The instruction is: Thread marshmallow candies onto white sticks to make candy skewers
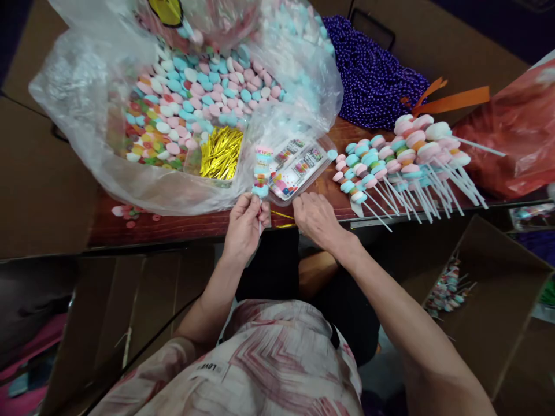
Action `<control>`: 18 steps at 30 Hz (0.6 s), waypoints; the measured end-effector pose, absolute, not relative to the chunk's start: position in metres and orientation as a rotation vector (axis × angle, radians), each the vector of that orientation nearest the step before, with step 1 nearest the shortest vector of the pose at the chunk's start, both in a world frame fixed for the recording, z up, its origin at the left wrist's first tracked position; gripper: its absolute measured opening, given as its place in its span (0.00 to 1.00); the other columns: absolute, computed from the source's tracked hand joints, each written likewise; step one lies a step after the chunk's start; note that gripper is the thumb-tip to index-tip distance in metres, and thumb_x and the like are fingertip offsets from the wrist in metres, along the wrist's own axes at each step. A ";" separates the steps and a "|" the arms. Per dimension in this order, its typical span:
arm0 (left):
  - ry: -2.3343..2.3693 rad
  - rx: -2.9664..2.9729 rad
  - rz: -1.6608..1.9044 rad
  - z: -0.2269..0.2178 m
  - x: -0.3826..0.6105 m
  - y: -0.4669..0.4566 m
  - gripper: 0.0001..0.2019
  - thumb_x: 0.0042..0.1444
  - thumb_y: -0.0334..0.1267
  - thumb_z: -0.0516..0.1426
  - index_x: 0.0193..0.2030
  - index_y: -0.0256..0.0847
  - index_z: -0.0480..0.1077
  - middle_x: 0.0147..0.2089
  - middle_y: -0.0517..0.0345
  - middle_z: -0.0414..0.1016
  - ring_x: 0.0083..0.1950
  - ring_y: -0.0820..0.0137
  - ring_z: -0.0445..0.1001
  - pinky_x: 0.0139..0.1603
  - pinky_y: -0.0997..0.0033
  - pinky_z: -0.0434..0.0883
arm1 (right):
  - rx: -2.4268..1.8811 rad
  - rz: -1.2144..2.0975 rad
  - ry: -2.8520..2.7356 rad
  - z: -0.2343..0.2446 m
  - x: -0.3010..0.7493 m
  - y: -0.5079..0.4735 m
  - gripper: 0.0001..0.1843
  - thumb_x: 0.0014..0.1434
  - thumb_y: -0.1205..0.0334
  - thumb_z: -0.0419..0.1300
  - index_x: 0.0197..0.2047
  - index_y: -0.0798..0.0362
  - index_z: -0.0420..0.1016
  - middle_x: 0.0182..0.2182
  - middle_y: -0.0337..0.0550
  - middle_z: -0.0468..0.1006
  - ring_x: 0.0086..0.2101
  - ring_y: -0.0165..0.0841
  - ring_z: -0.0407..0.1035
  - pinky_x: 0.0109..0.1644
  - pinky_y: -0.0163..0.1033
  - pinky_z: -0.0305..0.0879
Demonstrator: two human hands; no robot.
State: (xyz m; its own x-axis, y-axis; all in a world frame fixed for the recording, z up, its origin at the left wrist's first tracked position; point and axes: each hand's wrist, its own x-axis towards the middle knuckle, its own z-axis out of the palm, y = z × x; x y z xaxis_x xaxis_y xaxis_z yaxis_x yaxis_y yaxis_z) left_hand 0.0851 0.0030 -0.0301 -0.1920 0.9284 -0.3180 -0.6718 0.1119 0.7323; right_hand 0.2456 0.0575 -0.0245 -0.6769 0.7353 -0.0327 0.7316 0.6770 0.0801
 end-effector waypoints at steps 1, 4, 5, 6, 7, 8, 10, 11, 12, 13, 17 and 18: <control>0.977 0.345 1.488 -0.030 0.086 0.007 0.14 0.54 0.42 0.67 0.32 0.41 0.65 0.27 0.66 0.70 0.23 0.82 0.62 0.25 0.83 0.60 | 1.263 0.126 2.830 -0.024 0.249 0.058 0.13 0.64 0.73 0.48 0.39 0.61 0.75 0.32 0.56 0.77 0.34 0.42 0.66 0.38 0.43 0.51; 0.992 0.346 1.486 -0.030 0.089 0.019 0.13 0.56 0.40 0.66 0.32 0.40 0.66 0.25 0.66 0.70 0.24 0.82 0.64 0.27 0.83 0.63 | 1.263 0.117 2.889 -0.022 0.252 0.055 0.12 0.67 0.68 0.50 0.37 0.59 0.75 0.31 0.52 0.76 0.33 0.40 0.65 0.38 0.42 0.50; 0.992 0.349 1.485 -0.030 0.090 0.022 0.12 0.56 0.40 0.66 0.32 0.40 0.66 0.25 0.66 0.70 0.24 0.82 0.65 0.28 0.83 0.64 | 1.245 0.094 2.907 -0.020 0.250 0.052 0.12 0.67 0.67 0.52 0.37 0.58 0.76 0.31 0.51 0.76 0.33 0.39 0.65 0.38 0.42 0.50; 0.990 0.353 1.483 -0.031 0.091 0.026 0.12 0.56 0.39 0.66 0.32 0.40 0.66 0.25 0.66 0.70 0.25 0.81 0.66 0.29 0.83 0.65 | 1.232 0.074 2.917 -0.019 0.247 0.049 0.12 0.67 0.67 0.53 0.36 0.57 0.76 0.31 0.51 0.77 0.33 0.39 0.66 0.38 0.42 0.50; 0.987 0.356 1.481 -0.031 0.091 0.029 0.12 0.56 0.39 0.66 0.31 0.40 0.66 0.25 0.66 0.70 0.25 0.81 0.66 0.30 0.83 0.65 | 1.228 0.061 2.918 -0.018 0.242 0.047 0.12 0.66 0.67 0.54 0.35 0.57 0.76 0.31 0.51 0.77 0.33 0.39 0.66 0.38 0.43 0.50; 0.982 0.360 1.481 -0.032 0.092 0.031 0.12 0.57 0.39 0.66 0.31 0.40 0.66 0.25 0.66 0.70 0.26 0.82 0.67 0.31 0.83 0.66 | 1.230 0.054 2.912 -0.018 0.237 0.045 0.12 0.66 0.69 0.54 0.34 0.57 0.77 0.30 0.51 0.77 0.33 0.39 0.66 0.38 0.43 0.49; 0.957 0.366 1.481 -0.033 0.093 0.036 0.11 0.57 0.37 0.65 0.30 0.39 0.66 0.25 0.66 0.70 0.26 0.81 0.67 0.31 0.83 0.66 | 1.229 0.048 2.893 -0.016 0.226 0.043 0.12 0.64 0.72 0.53 0.34 0.58 0.78 0.29 0.52 0.78 0.33 0.40 0.66 0.38 0.43 0.49; 0.940 0.366 1.484 -0.033 0.093 0.038 0.11 0.58 0.36 0.64 0.30 0.39 0.66 0.25 0.66 0.70 0.26 0.81 0.67 0.31 0.83 0.66 | 1.213 0.047 2.888 -0.016 0.222 0.044 0.13 0.64 0.74 0.53 0.34 0.58 0.78 0.29 0.52 0.78 0.33 0.40 0.67 0.38 0.44 0.49; 0.924 0.365 1.487 -0.034 0.092 0.041 0.10 0.59 0.35 0.63 0.30 0.39 0.66 0.25 0.66 0.70 0.26 0.81 0.67 0.30 0.82 0.66 | 1.182 0.049 2.888 -0.017 0.218 0.045 0.13 0.63 0.75 0.53 0.35 0.59 0.79 0.29 0.53 0.78 0.33 0.40 0.67 0.38 0.44 0.50; 0.912 0.362 1.490 -0.034 0.092 0.042 0.10 0.59 0.34 0.63 0.30 0.39 0.66 0.25 0.66 0.70 0.26 0.81 0.67 0.30 0.82 0.66 | 1.133 0.056 2.898 -0.017 0.216 0.047 0.13 0.63 0.76 0.53 0.35 0.60 0.79 0.30 0.54 0.79 0.34 0.40 0.68 0.38 0.44 0.50; 0.909 0.349 1.495 -0.031 0.086 0.044 0.10 0.59 0.33 0.63 0.31 0.40 0.66 0.25 0.66 0.70 0.25 0.81 0.68 0.30 0.82 0.66 | 0.910 0.119 2.983 -0.024 0.217 0.057 0.13 0.63 0.76 0.51 0.38 0.63 0.78 0.34 0.57 0.80 0.36 0.43 0.69 0.39 0.44 0.53; 0.908 0.346 1.504 -0.030 0.084 0.043 0.10 0.58 0.34 0.64 0.31 0.40 0.66 0.25 0.66 0.70 0.25 0.82 0.68 0.30 0.83 0.67 | 0.882 0.131 3.003 -0.026 0.219 0.059 0.13 0.64 0.76 0.50 0.38 0.63 0.77 0.34 0.57 0.79 0.36 0.43 0.68 0.38 0.44 0.53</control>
State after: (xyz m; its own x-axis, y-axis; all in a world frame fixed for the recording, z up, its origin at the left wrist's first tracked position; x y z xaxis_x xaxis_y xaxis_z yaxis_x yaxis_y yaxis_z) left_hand 0.0841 0.0430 -0.0300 -0.1721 0.9392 -0.2971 -0.7006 0.0953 0.7072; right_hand 0.2194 0.0586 -0.0262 -0.8414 0.5402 0.0147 0.5394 0.8380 0.0829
